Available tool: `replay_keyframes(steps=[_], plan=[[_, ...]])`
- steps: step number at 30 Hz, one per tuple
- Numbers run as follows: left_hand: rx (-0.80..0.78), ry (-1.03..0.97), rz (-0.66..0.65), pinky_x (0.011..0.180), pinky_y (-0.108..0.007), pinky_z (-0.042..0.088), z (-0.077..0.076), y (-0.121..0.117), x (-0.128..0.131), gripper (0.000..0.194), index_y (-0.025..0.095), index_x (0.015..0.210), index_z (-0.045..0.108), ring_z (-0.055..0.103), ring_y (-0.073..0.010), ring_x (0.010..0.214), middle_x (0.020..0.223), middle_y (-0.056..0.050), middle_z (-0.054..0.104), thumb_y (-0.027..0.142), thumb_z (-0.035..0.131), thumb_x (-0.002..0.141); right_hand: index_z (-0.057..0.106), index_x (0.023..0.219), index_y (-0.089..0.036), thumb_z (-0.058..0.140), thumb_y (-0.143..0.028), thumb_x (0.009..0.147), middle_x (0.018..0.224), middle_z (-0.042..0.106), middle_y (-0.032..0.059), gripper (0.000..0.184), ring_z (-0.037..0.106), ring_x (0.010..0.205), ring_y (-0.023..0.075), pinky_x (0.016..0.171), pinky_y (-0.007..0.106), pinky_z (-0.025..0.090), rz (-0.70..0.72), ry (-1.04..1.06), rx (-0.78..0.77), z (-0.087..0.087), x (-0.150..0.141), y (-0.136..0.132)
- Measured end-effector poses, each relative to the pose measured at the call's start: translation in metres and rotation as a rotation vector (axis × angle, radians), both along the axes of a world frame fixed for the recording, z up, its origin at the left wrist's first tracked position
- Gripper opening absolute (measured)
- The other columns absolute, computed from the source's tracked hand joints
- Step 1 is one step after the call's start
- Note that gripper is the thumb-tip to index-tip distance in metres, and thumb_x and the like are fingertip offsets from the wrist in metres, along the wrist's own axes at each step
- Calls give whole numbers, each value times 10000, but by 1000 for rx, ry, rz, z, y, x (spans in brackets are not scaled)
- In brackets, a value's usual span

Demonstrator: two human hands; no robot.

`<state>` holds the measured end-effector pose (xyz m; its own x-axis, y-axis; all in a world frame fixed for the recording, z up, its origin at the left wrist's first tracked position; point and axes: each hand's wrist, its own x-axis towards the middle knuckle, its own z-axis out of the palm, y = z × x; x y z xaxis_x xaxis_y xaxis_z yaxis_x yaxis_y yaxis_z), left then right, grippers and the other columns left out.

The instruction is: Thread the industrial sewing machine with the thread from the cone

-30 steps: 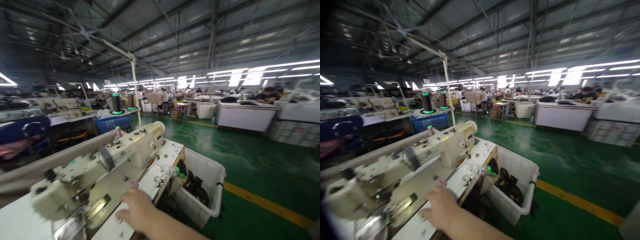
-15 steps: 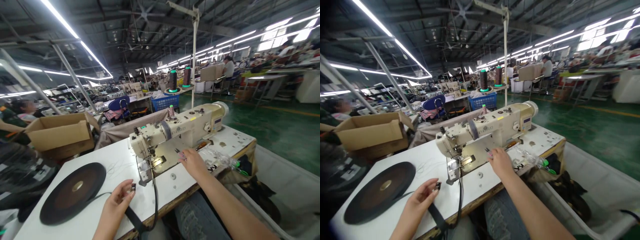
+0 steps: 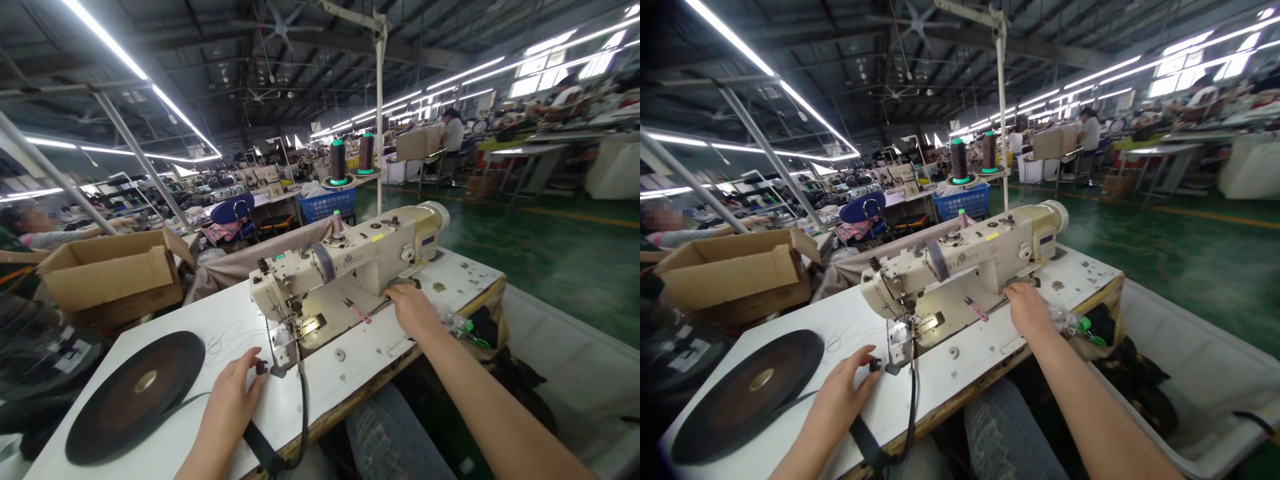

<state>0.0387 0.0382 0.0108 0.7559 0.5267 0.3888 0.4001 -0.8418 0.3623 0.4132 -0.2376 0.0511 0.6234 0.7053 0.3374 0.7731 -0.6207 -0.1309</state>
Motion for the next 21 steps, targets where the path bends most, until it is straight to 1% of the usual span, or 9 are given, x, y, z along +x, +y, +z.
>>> replay_keyframes(steps=[4, 6, 8, 9, 11, 13, 16, 19, 21], plan=[[191, 148, 16, 995, -576, 540, -3, 6, 11, 384, 156, 1372, 546, 683, -368, 1093, 1155, -154, 738, 243, 449, 1011, 766, 1135, -153, 445, -30, 963, 1167, 725, 115, 385, 617, 1137, 228, 993, 310, 404, 49, -18, -56, 5, 8, 0], [217, 191, 36, 982, -562, 549, -8, 8, 14, 393, 133, 1388, 531, 688, -364, 1086, 1156, -164, 733, 220, 421, 1021, 764, 1121, -139, 462, -28, 953, 1138, 729, 130, 364, 627, 1110, 236, 985, 316, 411, 46, -41, -60, 6, 12, 0], [219, 185, 44, 984, -535, 564, -15, 10, 15, 400, 124, 1398, 519, 700, -346, 1087, 1167, -167, 730, 208, 405, 1024, 762, 1136, -124, 463, -17, 942, 1137, 733, 146, 372, 632, 1106, 255, 987, 336, 423, 47, -65, -60, 7, 17, -1], [229, 170, 42, 994, -528, 569, -19, 11, 15, 408, 123, 1407, 512, 703, -340, 1106, 1197, -173, 723, 205, 404, 1022, 764, 1142, -119, 460, -11, 938, 1136, 737, 151, 381, 634, 1103, 265, 989, 350, 431, 53, -77, -59, 8, 19, -2], [275, 121, 31, 1032, -530, 570, -25, 13, 14, 441, 131, 1439, 489, 681, -345, 1201, 1321, -194, 678, 209, 417, 1011, 773, 1149, -124, 453, 4, 926, 1144, 746, 151, 411, 640, 1111, 280, 1008, 377, 445, 76, -98, -57, 8, 26, -4], [329, 60, 24, 1071, -548, 564, -26, 13, 12, 482, 155, 1477, 459, 626, -357, 1314, 1450, -203, 600, 215, 437, 999, 789, 1159, -154, 450, 29, 903, 1186, 749, 140, 462, 649, 1144, 277, 1045, 390, 455, 113, -109, -57, 7, 33, -6], [346, -27, 17, 1094, -570, 569, -17, 10, 12, 504, 204, 1492, 442, 578, -352, 1384, 1524, -188, 537, 200, 450, 988, 816, 1118, -188, 425, 60, 870, 1215, 749, 139, 526, 683, 1142, 266, 1040, 394, 499, 155, -112, -68, 4, 44, -7], [302, -82, 18, 1103, -590, 572, 1, -1, 16, 464, 237, 1458, 468, 581, -341, 1383, 1513, -173, 546, 191, 465, 996, 830, 1084, -205, 405, 55, 852, 1190, 755, 149, 550, 709, 1122, 276, 998, 406, 548, 179, -120, -65, -5, 58, -7], [266, -104, 15, 1118, -593, 565, 15, -10, 21, 457, 251, 1447, 476, 575, -332, 1391, 1509, -165, 549, 177, 478, 997, 838, 1062, -240, 406, 23, 858, 1211, 751, 150, 546, 710, 1144, 291, 996, 430, 567, 201, -133, -32, -17, 69, -9]])
